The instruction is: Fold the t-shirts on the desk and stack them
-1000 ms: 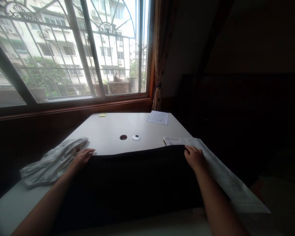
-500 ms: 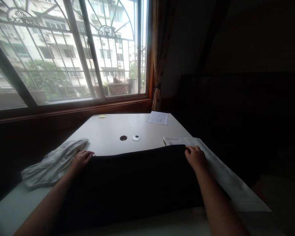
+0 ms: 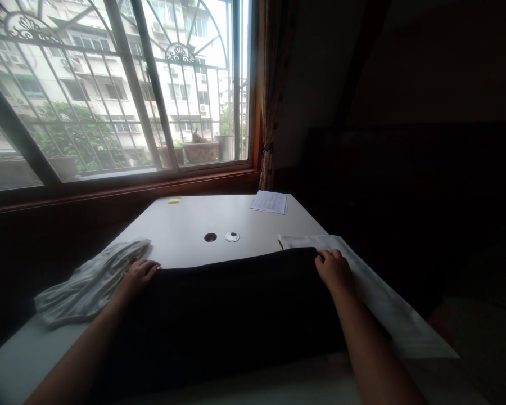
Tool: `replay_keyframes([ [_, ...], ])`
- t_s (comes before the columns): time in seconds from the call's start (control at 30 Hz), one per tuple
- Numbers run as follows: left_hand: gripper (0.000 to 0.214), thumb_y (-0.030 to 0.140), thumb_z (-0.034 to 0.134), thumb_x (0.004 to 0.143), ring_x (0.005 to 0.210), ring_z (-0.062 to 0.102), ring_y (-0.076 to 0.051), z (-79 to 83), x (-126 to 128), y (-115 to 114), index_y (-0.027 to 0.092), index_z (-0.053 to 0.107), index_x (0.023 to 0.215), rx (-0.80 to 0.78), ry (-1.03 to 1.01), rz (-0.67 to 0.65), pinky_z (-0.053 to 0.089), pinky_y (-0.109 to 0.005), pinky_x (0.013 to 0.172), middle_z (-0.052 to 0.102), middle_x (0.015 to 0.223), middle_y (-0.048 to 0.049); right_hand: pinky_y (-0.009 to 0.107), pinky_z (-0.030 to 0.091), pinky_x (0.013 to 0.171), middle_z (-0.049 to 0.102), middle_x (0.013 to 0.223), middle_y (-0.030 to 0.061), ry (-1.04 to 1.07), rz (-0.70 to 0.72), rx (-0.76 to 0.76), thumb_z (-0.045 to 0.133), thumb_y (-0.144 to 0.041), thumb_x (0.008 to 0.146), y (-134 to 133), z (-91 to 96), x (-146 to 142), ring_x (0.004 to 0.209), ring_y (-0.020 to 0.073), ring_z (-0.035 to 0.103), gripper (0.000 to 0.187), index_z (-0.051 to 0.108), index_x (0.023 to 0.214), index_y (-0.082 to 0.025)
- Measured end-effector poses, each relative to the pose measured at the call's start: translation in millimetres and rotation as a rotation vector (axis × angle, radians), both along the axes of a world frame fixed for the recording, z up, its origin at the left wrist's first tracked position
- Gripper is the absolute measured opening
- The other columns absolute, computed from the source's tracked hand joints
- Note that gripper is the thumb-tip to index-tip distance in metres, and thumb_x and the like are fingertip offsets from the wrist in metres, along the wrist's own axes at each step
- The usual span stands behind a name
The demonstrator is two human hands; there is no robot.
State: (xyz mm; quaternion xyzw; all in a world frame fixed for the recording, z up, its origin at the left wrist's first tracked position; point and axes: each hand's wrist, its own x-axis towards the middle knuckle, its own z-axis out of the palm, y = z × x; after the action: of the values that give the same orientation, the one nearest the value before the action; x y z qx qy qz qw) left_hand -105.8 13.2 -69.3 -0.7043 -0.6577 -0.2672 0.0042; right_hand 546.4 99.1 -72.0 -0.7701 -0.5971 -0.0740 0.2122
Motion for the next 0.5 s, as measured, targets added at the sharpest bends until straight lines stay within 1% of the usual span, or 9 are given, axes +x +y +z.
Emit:
replay_keyframes([
  [0.27, 0.034, 0.043, 0.046, 0.097, 0.103, 0.063, -0.027, 2.5, 0.5, -1.3, 0.026, 0.075, 0.099, 0.008, -0.005, -0.008, 0.048, -0.041, 0.098, 0.071, 0.103, -0.0058, 0.038, 0.049, 0.092, 0.062, 0.121, 0.0125, -0.025, -0.018, -0.016, 0.044, -0.034, 0.096, -8.3, 8.5, -6.2, 0.104, 0.0281, 0.064, 0.042, 0.072, 0.124, -0.022],
  [0.4, 0.035, 0.046, 0.047, 0.096, 0.103, 0.063, -0.027, 4.0, 0.0, -3.0, 0.025, 0.075, 0.100, 0.018, -0.020, -0.033, 0.049, -0.041, 0.097, 0.072, 0.104, -0.0060, 0.038, 0.050, 0.091, 0.063, 0.123, 0.0132, -0.021, -0.034, -0.035, 0.043, -0.036, 0.097, -9.5, 11.0, -7.6, 0.104, 0.0282, 0.065, 0.042, 0.071, 0.125, -0.022],
  [0.5, 0.036, 0.049, 0.048, 0.096, 0.101, 0.064, -0.027, 5.9, -0.6, -4.3, 0.026, 0.076, 0.101, 0.009, -0.025, -0.059, 0.049, -0.041, 0.096, 0.072, 0.103, -0.0058, 0.040, 0.049, 0.091, 0.063, 0.123, 0.0152, -0.014, -0.054, -0.057, 0.042, -0.037, 0.097, -9.6, 11.6, -7.7, 0.106, 0.0300, 0.065, 0.044, 0.069, 0.127, -0.020],
])
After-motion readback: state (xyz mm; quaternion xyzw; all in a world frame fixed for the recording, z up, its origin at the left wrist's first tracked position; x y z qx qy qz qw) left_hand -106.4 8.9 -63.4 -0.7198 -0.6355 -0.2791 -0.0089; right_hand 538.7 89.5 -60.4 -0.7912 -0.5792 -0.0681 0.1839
